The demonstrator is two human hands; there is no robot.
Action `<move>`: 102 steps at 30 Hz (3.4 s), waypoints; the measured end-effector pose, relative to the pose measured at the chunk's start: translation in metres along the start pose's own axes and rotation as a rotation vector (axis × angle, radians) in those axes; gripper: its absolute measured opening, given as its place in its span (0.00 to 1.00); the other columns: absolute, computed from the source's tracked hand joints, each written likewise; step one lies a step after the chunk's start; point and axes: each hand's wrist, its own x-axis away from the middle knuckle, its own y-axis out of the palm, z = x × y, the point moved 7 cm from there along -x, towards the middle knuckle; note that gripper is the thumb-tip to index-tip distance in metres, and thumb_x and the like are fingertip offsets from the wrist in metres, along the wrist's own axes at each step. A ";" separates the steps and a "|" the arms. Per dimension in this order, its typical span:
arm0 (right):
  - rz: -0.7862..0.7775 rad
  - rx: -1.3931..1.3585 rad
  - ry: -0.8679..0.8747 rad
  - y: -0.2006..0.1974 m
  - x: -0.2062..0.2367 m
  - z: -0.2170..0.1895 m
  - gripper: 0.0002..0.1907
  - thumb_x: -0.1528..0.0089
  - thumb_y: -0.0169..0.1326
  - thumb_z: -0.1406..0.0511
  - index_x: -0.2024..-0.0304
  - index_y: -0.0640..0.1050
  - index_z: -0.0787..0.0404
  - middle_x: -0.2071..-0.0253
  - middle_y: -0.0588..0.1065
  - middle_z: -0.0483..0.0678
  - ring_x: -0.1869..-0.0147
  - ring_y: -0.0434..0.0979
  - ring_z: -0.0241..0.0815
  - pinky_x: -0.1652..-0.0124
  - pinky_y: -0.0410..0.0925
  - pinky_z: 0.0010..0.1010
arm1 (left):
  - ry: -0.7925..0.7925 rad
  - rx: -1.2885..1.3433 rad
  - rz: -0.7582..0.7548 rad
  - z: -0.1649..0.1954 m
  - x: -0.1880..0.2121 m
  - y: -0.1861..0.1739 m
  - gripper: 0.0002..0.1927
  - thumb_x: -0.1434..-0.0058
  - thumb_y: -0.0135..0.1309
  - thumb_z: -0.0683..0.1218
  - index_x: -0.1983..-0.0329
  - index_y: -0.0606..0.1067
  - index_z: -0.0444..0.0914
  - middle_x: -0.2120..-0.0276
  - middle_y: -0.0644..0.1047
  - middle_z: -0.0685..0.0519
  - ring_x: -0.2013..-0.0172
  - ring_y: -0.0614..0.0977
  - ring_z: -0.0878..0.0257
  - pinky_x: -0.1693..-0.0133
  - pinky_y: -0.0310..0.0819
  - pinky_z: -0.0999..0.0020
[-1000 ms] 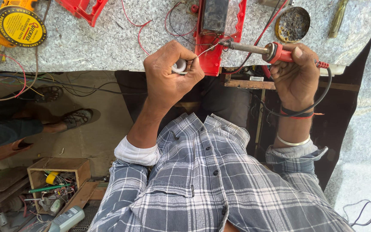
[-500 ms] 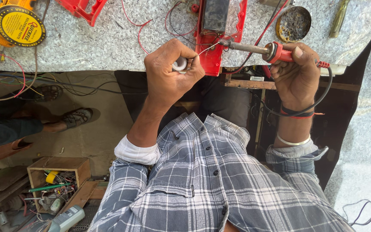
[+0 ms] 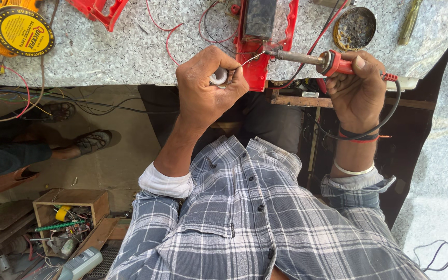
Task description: The person solders wires to a small electronic component using a soldering iron and solder wire. They then attach the component to a red plastic housing and continue soldering additional connections. The person also uses a multimeter to test the circuit.
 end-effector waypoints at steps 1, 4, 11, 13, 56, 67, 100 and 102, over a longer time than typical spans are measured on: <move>-0.002 0.002 -0.001 0.000 0.002 0.002 0.15 0.27 0.53 0.66 0.50 0.77 0.77 0.60 0.80 0.63 0.60 0.84 0.47 0.56 0.78 0.30 | -0.007 -0.005 -0.001 0.000 0.003 -0.002 0.11 0.43 0.64 0.32 0.68 0.73 0.37 0.75 0.73 0.57 0.75 0.73 0.73 0.72 0.64 0.76; -0.014 0.009 -0.002 0.001 0.004 0.008 0.15 0.27 0.53 0.66 0.50 0.77 0.77 0.61 0.80 0.63 0.62 0.84 0.46 0.59 0.78 0.29 | 0.002 0.004 -0.009 -0.003 0.005 -0.007 0.11 0.43 0.64 0.32 0.69 0.73 0.37 0.75 0.73 0.57 0.75 0.74 0.73 0.73 0.64 0.76; -0.017 0.002 -0.010 0.001 0.012 0.015 0.14 0.26 0.53 0.66 0.50 0.77 0.77 0.60 0.80 0.64 0.61 0.84 0.46 0.58 0.77 0.29 | -0.006 -0.009 -0.001 -0.003 0.016 -0.015 0.11 0.42 0.64 0.33 0.68 0.73 0.37 0.75 0.73 0.58 0.74 0.74 0.73 0.72 0.65 0.76; -0.019 -0.001 -0.006 0.002 0.013 0.017 0.15 0.26 0.53 0.66 0.51 0.77 0.77 0.59 0.80 0.64 0.60 0.84 0.46 0.57 0.78 0.30 | -0.023 -0.019 0.003 -0.006 0.017 -0.019 0.11 0.42 0.65 0.33 0.68 0.73 0.37 0.75 0.73 0.57 0.74 0.74 0.73 0.72 0.65 0.76; -0.745 1.440 -0.327 0.085 0.111 -0.116 0.17 0.50 0.65 0.75 0.57 0.82 0.67 0.57 0.79 0.58 0.59 0.82 0.47 0.61 0.74 0.30 | -0.105 0.093 -0.023 -0.034 0.082 0.058 0.24 0.29 0.62 0.48 0.79 0.69 0.35 0.82 0.69 0.57 0.77 0.68 0.70 0.71 0.59 0.69; -0.816 1.451 -0.353 0.084 0.108 -0.112 0.16 0.50 0.65 0.75 0.58 0.83 0.68 0.58 0.80 0.59 0.60 0.83 0.48 0.63 0.75 0.30 | -0.126 0.065 -0.029 -0.036 0.088 0.059 0.25 0.29 0.61 0.51 0.80 0.70 0.37 0.83 0.69 0.58 0.78 0.68 0.71 0.73 0.58 0.70; -0.823 1.396 -0.345 0.089 0.097 -0.109 0.17 0.50 0.65 0.75 0.57 0.82 0.67 0.57 0.79 0.59 0.58 0.83 0.48 0.60 0.76 0.31 | -0.109 0.032 -0.022 -0.043 0.079 0.053 0.25 0.29 0.62 0.51 0.80 0.70 0.36 0.83 0.70 0.58 0.78 0.69 0.71 0.73 0.58 0.71; -0.825 1.400 -0.358 0.091 0.097 -0.110 0.17 0.50 0.65 0.75 0.57 0.82 0.67 0.57 0.79 0.59 0.59 0.83 0.49 0.60 0.76 0.31 | -0.156 0.032 -0.024 -0.046 0.080 0.053 0.25 0.30 0.62 0.51 0.80 0.70 0.36 0.84 0.68 0.58 0.79 0.67 0.71 0.75 0.56 0.71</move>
